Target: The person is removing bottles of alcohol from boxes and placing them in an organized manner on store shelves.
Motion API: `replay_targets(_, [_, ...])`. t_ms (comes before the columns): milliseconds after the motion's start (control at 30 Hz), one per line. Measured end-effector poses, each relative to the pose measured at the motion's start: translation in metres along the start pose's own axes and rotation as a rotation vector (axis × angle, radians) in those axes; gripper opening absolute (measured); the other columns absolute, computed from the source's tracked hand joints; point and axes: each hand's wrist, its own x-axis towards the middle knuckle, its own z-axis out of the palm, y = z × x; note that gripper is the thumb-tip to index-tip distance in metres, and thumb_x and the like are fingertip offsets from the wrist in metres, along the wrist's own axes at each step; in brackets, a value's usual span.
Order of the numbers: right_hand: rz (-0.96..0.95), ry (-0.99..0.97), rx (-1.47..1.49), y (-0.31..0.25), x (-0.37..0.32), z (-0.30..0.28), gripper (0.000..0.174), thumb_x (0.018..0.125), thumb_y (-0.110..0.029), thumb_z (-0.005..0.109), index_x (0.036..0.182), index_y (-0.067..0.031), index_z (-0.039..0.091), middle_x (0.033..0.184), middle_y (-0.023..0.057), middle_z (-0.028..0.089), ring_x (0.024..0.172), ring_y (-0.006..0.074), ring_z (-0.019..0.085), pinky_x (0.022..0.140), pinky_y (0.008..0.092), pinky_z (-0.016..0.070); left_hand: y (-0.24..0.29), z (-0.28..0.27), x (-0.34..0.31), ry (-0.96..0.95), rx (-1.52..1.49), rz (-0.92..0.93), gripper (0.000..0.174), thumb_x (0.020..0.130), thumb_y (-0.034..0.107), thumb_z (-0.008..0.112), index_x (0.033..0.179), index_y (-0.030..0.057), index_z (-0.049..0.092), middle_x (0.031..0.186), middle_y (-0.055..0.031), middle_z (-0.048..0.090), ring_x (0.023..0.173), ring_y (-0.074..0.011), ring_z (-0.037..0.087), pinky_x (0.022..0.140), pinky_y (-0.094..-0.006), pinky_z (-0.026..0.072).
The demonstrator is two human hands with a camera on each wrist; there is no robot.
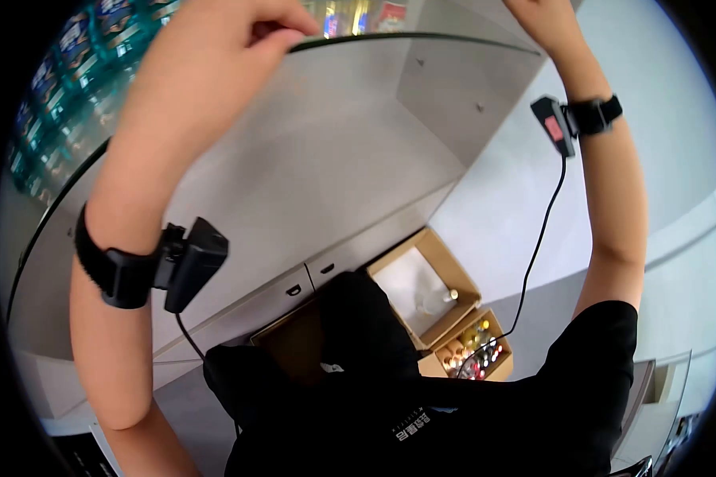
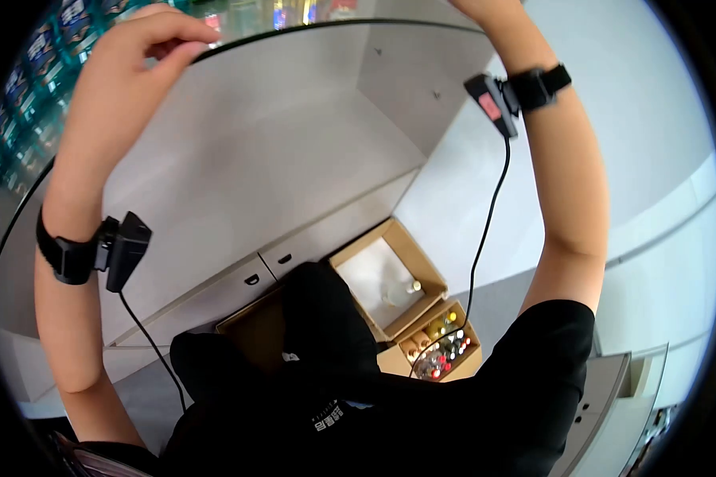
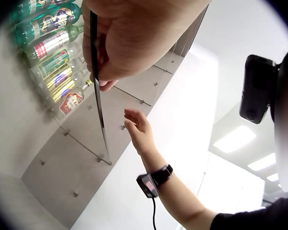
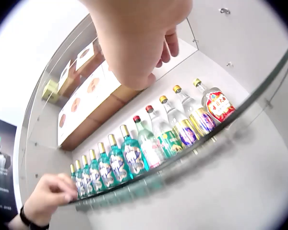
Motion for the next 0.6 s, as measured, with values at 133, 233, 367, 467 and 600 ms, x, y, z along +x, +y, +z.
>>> replay_targets(133, [-0.206,0.035,-0.154,-0.029,-0.101,0.0,0.022,0.078,-0.006,0.067,0.1,-0.0055,0.069,0.102,0.0117,0.068,0.094,0.0299,0.064,0.081,0.0383,0.0513,-0.038,0.011,0.003,0.077,-0.073,0.14,0.009,0.086,0.002,0.067,0.09,-0.0047,0.07,0.085,-0.0134,0.066,0.076,-0.0219,0.064,0.069,-0.0304,0.0508])
replay_targets(233, [-0.306,-0.103,-0.051,-0.048,-0.19,0.022,0.024,0.072,-0.005,0.064,0.095,-0.0112,0.069,0.096,0.0064,0.063,0.087,0.0291,0.062,0.073,0.0392,0.0525,-0.082,0.007,0.008,-0.054,0.084,0.31,0.018,0.094,0.005,0.064,0.11,0.0043,0.072,0.104,-0.0066,0.067,0.092,-0.0185,0.064,0.085,-0.0251,0.0492])
replay_targets(367, [-0.08,-0.352,0.076,-0.064,-0.339,0.072,0.023,0.072,-0.007,0.066,0.095,-0.0113,0.067,0.099,0.0059,0.064,0.092,0.028,0.062,0.078,0.0398,0.053,-0.072,0.014,-0.006,0.136,0.141,0.52,0.023,0.083,-0.003,0.064,0.101,0.0053,0.074,0.091,-0.0113,0.067,0.087,-0.03,0.065,0.078,-0.0331,0.0512])
replay_targets(467, [0.116,-0.55,0.137,-0.079,-0.448,0.109,0.02,0.075,-0.011,0.065,0.096,-0.0111,0.066,0.101,0.0071,0.063,0.098,0.028,0.061,0.084,0.0401,0.0521,-0.063,0.018,-0.033,0.014,0.105,0.472,0.03,0.081,-0.008,0.064,0.106,0.0069,0.073,0.093,-0.0082,0.065,0.087,-0.0273,0.063,0.078,-0.0291,0.05])
replay_targets(600, [0.343,-0.847,0.023,-0.093,-0.56,0.14,0.021,0.079,-0.017,0.064,0.099,-0.0105,0.067,0.106,0.0074,0.063,0.105,0.028,0.06,0.09,0.0408,0.0506,-0.055,0.044,-0.076,-0.085,0.122,0.543,0.029,0.075,-0.008,0.067,0.099,0.0065,0.073,0.091,-0.0064,0.063,0.086,-0.0261,0.062,0.074,-0.0343,0.051])
